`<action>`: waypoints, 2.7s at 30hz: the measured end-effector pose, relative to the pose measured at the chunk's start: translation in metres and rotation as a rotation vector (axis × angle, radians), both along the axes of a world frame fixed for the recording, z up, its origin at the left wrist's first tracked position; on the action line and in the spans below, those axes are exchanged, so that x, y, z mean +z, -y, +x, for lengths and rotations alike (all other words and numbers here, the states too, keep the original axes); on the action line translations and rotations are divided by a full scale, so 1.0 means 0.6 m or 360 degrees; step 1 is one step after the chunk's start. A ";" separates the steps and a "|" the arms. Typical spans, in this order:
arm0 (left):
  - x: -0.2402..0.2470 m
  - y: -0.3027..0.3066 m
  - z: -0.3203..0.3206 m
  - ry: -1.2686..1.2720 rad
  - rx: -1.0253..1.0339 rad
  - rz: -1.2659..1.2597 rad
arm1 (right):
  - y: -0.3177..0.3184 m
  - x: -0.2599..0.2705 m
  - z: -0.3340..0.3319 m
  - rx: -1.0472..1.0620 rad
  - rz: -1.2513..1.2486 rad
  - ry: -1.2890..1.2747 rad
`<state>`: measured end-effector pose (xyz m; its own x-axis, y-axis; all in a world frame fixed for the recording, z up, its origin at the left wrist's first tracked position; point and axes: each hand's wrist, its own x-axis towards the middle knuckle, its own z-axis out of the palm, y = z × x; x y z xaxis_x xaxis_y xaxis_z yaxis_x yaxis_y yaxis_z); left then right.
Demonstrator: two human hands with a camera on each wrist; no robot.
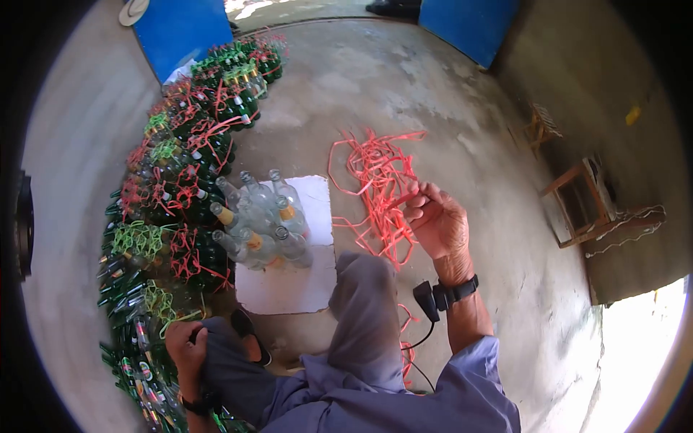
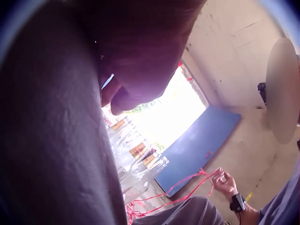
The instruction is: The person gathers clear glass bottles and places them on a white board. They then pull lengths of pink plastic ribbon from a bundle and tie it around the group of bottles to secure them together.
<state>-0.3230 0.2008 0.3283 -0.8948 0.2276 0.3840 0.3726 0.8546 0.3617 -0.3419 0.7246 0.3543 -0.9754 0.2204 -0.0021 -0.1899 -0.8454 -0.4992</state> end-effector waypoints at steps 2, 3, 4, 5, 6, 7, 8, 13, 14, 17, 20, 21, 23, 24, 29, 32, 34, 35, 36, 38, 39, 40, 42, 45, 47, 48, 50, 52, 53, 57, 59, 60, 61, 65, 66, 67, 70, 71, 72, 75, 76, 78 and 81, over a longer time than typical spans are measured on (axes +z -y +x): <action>-0.009 -0.004 0.003 0.0124 -0.0070 0.0155 | 0.042 0.034 0.009 0.0109 0.0027 -0.0036; -0.013 -0.010 0.003 0.0407 -0.0111 0.0400 | 0.065 0.046 0.015 0.0191 0.0054 -0.0051; -0.008 -0.027 0.005 0.0533 -0.0175 0.0570 | 0.091 0.056 0.022 0.0217 0.0055 -0.0069; 0.001 -0.050 0.010 0.0656 -0.0235 0.0741 | 0.120 0.062 0.031 0.0362 0.0097 -0.0071; 0.012 -0.075 0.016 0.0640 -0.0309 0.0749 | 0.151 0.061 0.040 0.0511 0.0134 -0.0068; 0.022 -0.101 0.021 0.0627 -0.0385 0.0752 | 0.181 0.057 0.049 0.0626 0.0162 -0.0076; 0.030 -0.126 0.025 0.0488 -0.0475 0.0766 | 0.211 0.051 0.058 0.0736 0.0192 -0.0085; 0.022 -0.189 0.054 0.0248 -0.0694 0.0793 | 0.346 0.001 0.107 0.1138 0.0269 0.0117; 0.005 -0.185 0.063 0.0609 -0.0757 0.0929 | 0.356 -0.005 0.112 0.1165 0.0251 0.0127; -0.010 -0.154 0.101 0.1172 -0.0594 0.1120 | 0.385 -0.021 0.125 0.1267 0.0502 0.0073; -0.007 -0.139 0.121 0.1232 -0.0295 0.1371 | 0.384 -0.056 0.134 0.1238 0.0671 0.0384; -0.006 -0.123 0.123 0.1235 -0.0191 0.1428 | 0.386 -0.072 0.135 0.1188 0.0841 0.0476; -0.002 -0.109 0.128 0.1220 0.0015 0.1511 | 0.388 -0.126 0.139 0.1155 0.0837 0.0675; 0.003 -0.104 0.128 0.1230 0.0038 0.1506 | 0.389 -0.150 0.140 0.1093 0.0849 0.0854; 0.008 -0.088 0.127 0.1283 -0.0026 0.1744 | 0.407 -0.176 0.139 0.1187 0.0733 0.0975; -0.006 -0.092 0.129 0.1267 -0.0080 0.1696 | 0.435 -0.161 0.132 0.1090 0.0787 0.0764; -0.007 -0.096 0.129 0.1236 -0.0104 0.1618 | 0.449 -0.159 0.125 0.1228 0.0799 0.0632; -0.005 -0.098 0.127 0.1234 -0.0093 0.1581 | 0.450 -0.165 0.126 0.1229 0.0799 0.0632; -0.003 -0.098 0.125 0.1232 -0.0079 0.1543 | 0.452 -0.176 0.128 0.1369 0.0659 0.0616; -0.007 -0.090 0.117 0.1201 -0.0019 0.1497 | 0.453 -0.174 0.130 0.1513 0.0516 0.0599; -0.008 -0.085 0.113 0.1171 0.0036 0.1451 | 0.446 -0.168 0.132 0.1477 0.0590 0.0597; -0.004 -0.076 0.106 0.1172 0.0038 0.1452 | 0.438 -0.161 0.132 0.1440 0.0665 0.0594; 0.007 -0.053 0.092 0.1072 0.0127 0.1386 | 0.408 -0.153 0.125 0.1352 0.0583 0.0679; 0.013 -0.021 0.081 0.0978 0.0253 0.1387 | 0.350 -0.126 0.110 0.1085 0.0412 0.0759; 0.015 -0.010 0.076 0.0858 0.0323 0.1477 | 0.306 -0.100 0.099 0.0807 0.0264 0.0724; 0.014 -0.005 0.075 0.0860 0.0315 0.1485 | 0.285 -0.086 0.095 0.0700 0.0203 0.0699; 0.011 0.006 0.075 0.0747 0.0355 0.1574 | 0.242 -0.073 0.086 0.0541 0.0078 0.0616; 0.011 0.012 0.075 0.0732 0.0326 0.1610 | 0.200 -0.054 0.085 0.0327 0.0189 0.0538; 0.012 0.013 0.077 0.0721 0.0339 0.1585 | 0.171 -0.059 0.081 0.0286 0.0197 0.0480; 0.021 0.016 0.081 0.0677 0.0375 0.1502 | 0.016 -0.061 0.034 0.0356 0.0202 0.0103; 0.029 0.011 0.089 0.0707 0.0394 0.1487 | -0.012 -0.024 0.017 -0.0341 0.0044 0.0546; 0.033 0.008 0.091 0.0726 0.0420 0.1477 | -0.018 -0.024 0.017 -0.0331 0.0047 0.0536; 0.036 0.003 0.095 0.0710 0.0434 0.1482 | -0.019 -0.030 0.026 -0.0329 0.0203 0.0543; 0.050 -0.032 0.112 0.0867 0.0244 0.1468 | 0.094 -0.089 0.060 0.0238 0.0782 0.0354; 0.053 -0.041 0.116 0.0925 0.0169 0.1408 | 0.145 -0.084 0.068 0.0505 0.0794 0.0463; 0.054 -0.045 0.118 0.1023 0.0100 0.1370 | 0.205 -0.077 0.074 0.0771 0.0802 0.0570; 0.072 -0.072 0.125 0.1059 -0.0207 0.1184 | 0.325 -0.118 0.086 0.1188 0.0448 0.0846; 0.065 -0.077 0.130 0.0954 -0.0295 0.1122 | 0.354 -0.125 0.087 0.1268 0.0290 0.0890; 0.068 -0.078 0.132 0.0951 -0.0308 0.1124 | 0.373 -0.132 0.083 0.1256 0.0295 0.0886; 0.077 -0.080 0.137 0.0997 -0.0541 0.0843 | 0.400 -0.148 0.070 0.1150 -0.0192 0.0787; 0.073 -0.079 0.141 0.1002 -0.0555 0.0844 | 0.394 -0.157 0.063 0.1136 -0.0191 0.0789; 0.064 -0.069 0.148 0.1111 -0.0410 0.0873 | 0.381 -0.173 0.051 0.1076 -0.0200 0.0650; 0.055 -0.050 0.162 0.1108 -0.0416 0.0873 | 0.368 -0.159 0.053 0.0813 0.0426 0.0704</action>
<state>-0.2259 0.2307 0.3615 -0.9101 0.4002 -0.1073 0.0764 0.4165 0.9059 -0.3099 0.5040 0.2586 -0.8771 -0.2146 -0.4298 0.4635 -0.6129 -0.6399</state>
